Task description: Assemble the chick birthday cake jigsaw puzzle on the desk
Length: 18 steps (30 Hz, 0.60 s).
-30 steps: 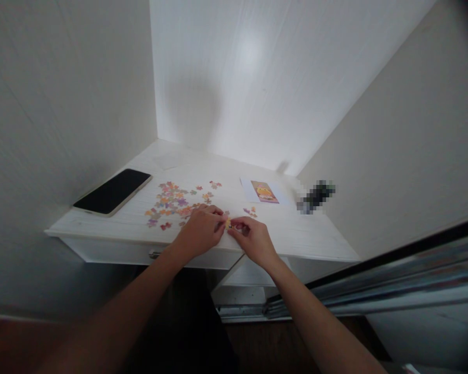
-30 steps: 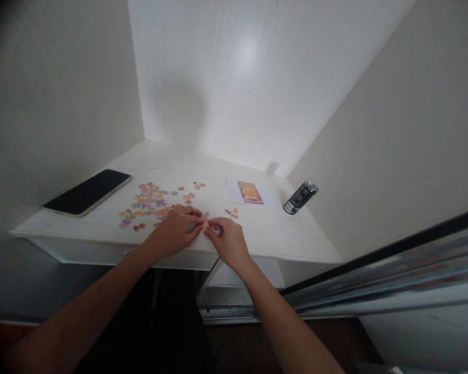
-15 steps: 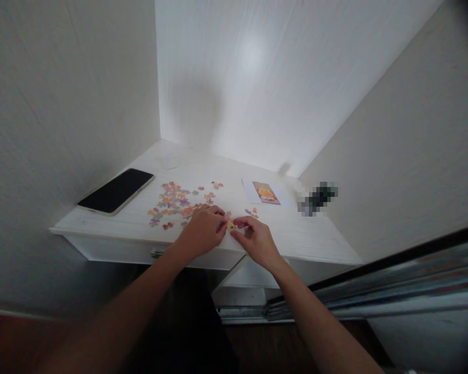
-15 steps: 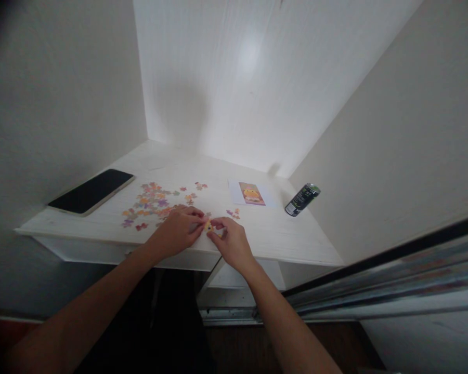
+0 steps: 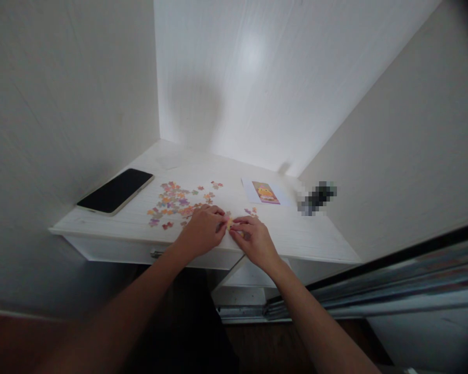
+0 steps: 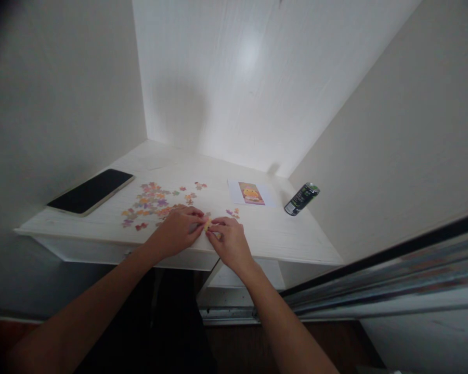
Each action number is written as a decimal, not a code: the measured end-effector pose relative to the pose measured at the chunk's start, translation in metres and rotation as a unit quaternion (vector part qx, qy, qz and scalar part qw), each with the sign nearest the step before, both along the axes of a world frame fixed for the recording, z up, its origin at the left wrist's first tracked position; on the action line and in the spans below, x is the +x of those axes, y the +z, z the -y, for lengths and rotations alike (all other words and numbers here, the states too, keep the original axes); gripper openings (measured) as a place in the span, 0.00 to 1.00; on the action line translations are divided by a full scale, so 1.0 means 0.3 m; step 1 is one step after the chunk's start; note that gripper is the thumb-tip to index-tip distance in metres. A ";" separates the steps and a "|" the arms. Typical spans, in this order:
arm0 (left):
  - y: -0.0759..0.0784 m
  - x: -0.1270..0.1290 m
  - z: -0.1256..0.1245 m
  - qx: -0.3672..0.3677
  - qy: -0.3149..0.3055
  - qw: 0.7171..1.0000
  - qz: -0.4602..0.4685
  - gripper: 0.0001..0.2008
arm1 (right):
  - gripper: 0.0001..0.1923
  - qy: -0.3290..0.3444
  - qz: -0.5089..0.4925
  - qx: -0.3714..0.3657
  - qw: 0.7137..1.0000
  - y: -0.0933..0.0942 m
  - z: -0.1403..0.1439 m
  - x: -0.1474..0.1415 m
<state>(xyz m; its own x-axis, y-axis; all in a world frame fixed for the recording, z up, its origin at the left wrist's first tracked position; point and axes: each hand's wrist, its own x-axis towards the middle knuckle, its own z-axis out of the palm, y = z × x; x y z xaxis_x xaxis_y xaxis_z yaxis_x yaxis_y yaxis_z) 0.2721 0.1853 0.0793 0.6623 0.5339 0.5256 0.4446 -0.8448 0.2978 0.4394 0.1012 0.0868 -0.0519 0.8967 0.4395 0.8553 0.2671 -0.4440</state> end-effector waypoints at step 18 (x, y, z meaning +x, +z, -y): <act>0.004 0.001 0.007 -0.034 -0.003 0.999 0.012 0.10 | 0.09 -0.126 -0.013 -0.012 0.992 -0.017 0.091 0.025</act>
